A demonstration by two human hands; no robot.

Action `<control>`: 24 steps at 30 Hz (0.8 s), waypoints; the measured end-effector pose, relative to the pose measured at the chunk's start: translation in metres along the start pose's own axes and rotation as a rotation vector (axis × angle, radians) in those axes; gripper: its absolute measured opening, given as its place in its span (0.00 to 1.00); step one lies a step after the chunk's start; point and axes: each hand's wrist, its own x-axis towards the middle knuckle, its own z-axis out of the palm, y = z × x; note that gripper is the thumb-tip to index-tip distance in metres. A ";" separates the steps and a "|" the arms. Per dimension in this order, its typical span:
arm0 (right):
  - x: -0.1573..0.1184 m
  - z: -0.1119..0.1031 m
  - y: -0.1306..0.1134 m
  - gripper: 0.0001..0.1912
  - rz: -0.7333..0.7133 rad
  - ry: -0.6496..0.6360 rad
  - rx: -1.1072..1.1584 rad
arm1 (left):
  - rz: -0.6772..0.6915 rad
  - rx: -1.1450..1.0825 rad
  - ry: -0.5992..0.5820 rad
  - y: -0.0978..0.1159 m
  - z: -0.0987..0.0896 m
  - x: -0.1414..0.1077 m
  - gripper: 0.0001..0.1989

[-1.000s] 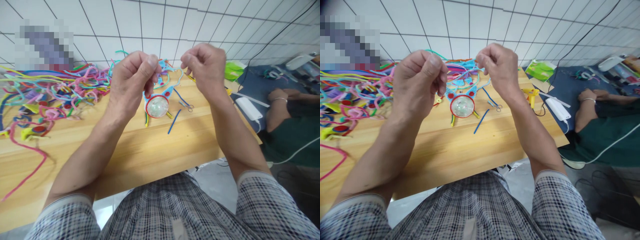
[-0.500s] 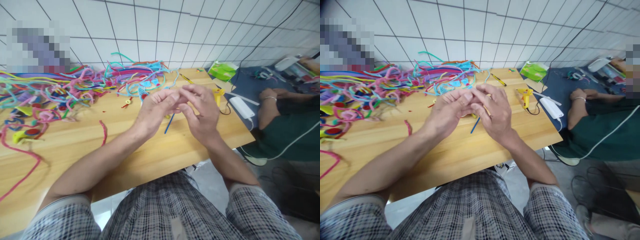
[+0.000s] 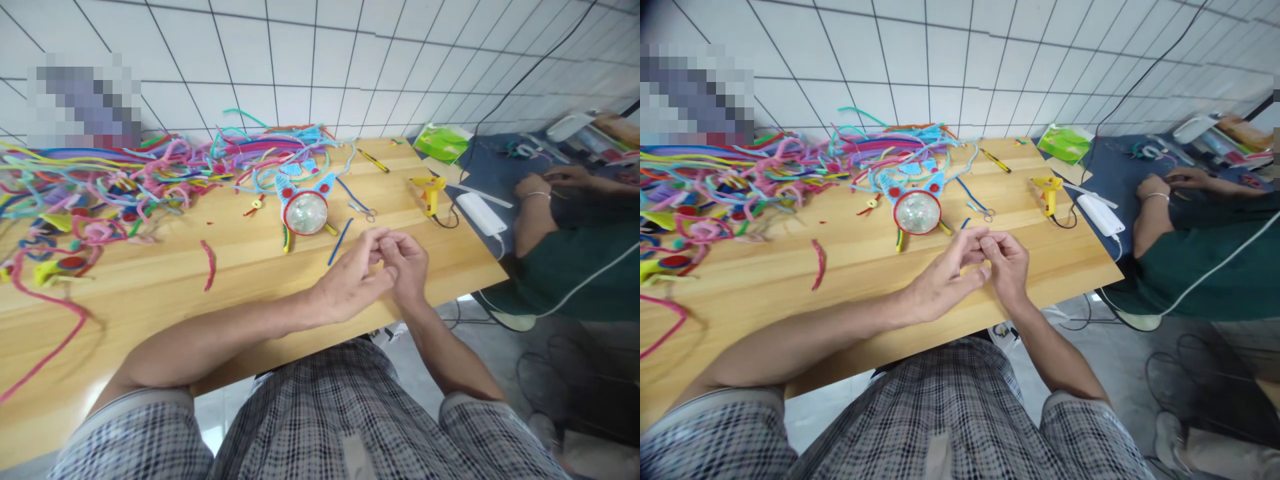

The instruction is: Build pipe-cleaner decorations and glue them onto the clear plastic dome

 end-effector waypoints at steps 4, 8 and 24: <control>-0.013 0.003 0.001 0.23 0.232 0.099 0.175 | 0.121 0.386 -0.082 -0.011 0.006 -0.005 0.37; -0.017 0.009 0.003 0.22 0.403 0.139 0.366 | 0.173 0.891 -0.150 -0.012 0.008 -0.007 0.31; -0.013 0.005 -0.016 0.22 0.481 -0.166 0.285 | 0.842 0.940 -0.062 -0.029 0.005 -0.006 0.23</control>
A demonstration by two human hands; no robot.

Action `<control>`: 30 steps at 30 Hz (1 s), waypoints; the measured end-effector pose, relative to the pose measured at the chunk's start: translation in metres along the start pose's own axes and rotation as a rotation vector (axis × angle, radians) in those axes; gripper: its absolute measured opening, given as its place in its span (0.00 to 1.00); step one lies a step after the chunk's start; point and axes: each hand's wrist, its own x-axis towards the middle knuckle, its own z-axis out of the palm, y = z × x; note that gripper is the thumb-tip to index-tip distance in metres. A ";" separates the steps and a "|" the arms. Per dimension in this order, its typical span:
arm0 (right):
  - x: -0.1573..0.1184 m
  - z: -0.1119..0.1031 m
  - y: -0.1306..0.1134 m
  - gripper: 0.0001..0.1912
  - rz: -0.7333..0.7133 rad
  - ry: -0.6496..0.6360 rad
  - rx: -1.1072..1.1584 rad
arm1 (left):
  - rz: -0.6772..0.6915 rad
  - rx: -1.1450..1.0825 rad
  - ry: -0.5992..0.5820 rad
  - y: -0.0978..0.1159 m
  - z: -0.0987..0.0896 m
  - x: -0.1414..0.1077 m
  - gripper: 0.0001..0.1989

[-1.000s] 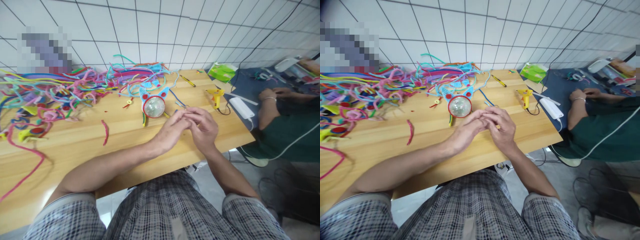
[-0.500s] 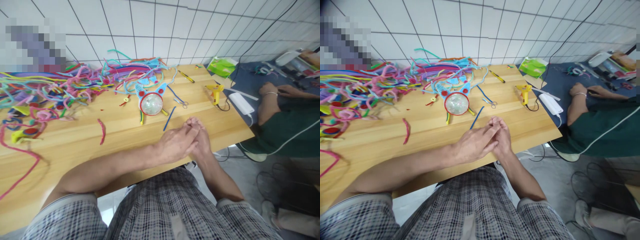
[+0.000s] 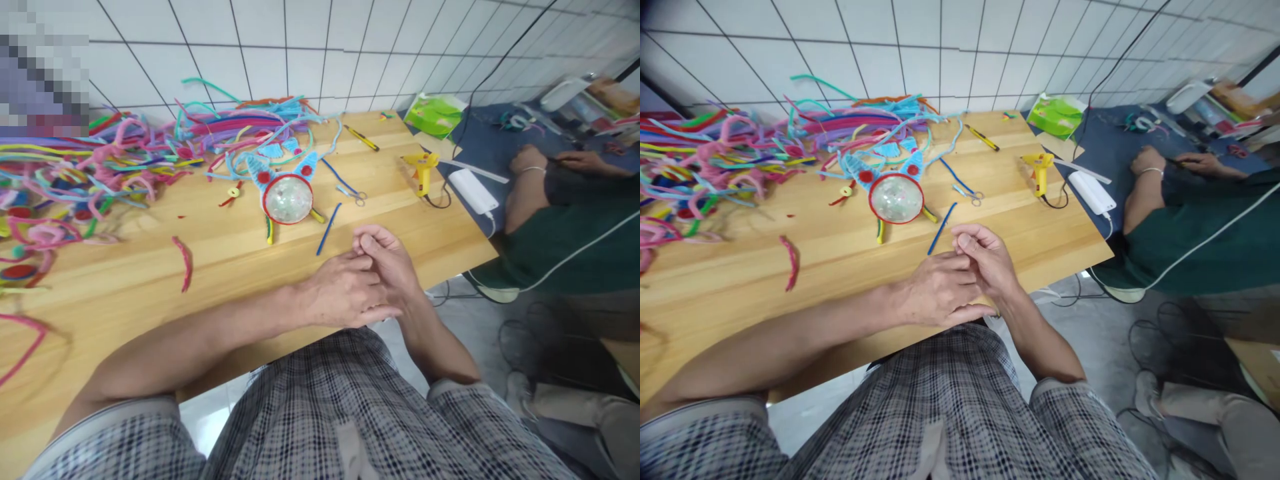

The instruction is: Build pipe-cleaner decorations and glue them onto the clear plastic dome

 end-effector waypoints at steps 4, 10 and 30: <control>-0.008 -0.015 -0.005 0.20 -0.062 -0.149 -0.163 | -0.084 -0.086 -0.133 -0.005 -0.003 -0.002 0.27; -0.002 -0.024 0.008 0.17 0.055 -0.045 -0.045 | -0.101 -0.147 -0.229 -0.011 -0.005 -0.005 0.24; -0.034 0.029 0.052 0.39 -0.401 -0.196 -0.409 | -1.157 -1.078 0.296 -0.037 0.006 -0.001 0.40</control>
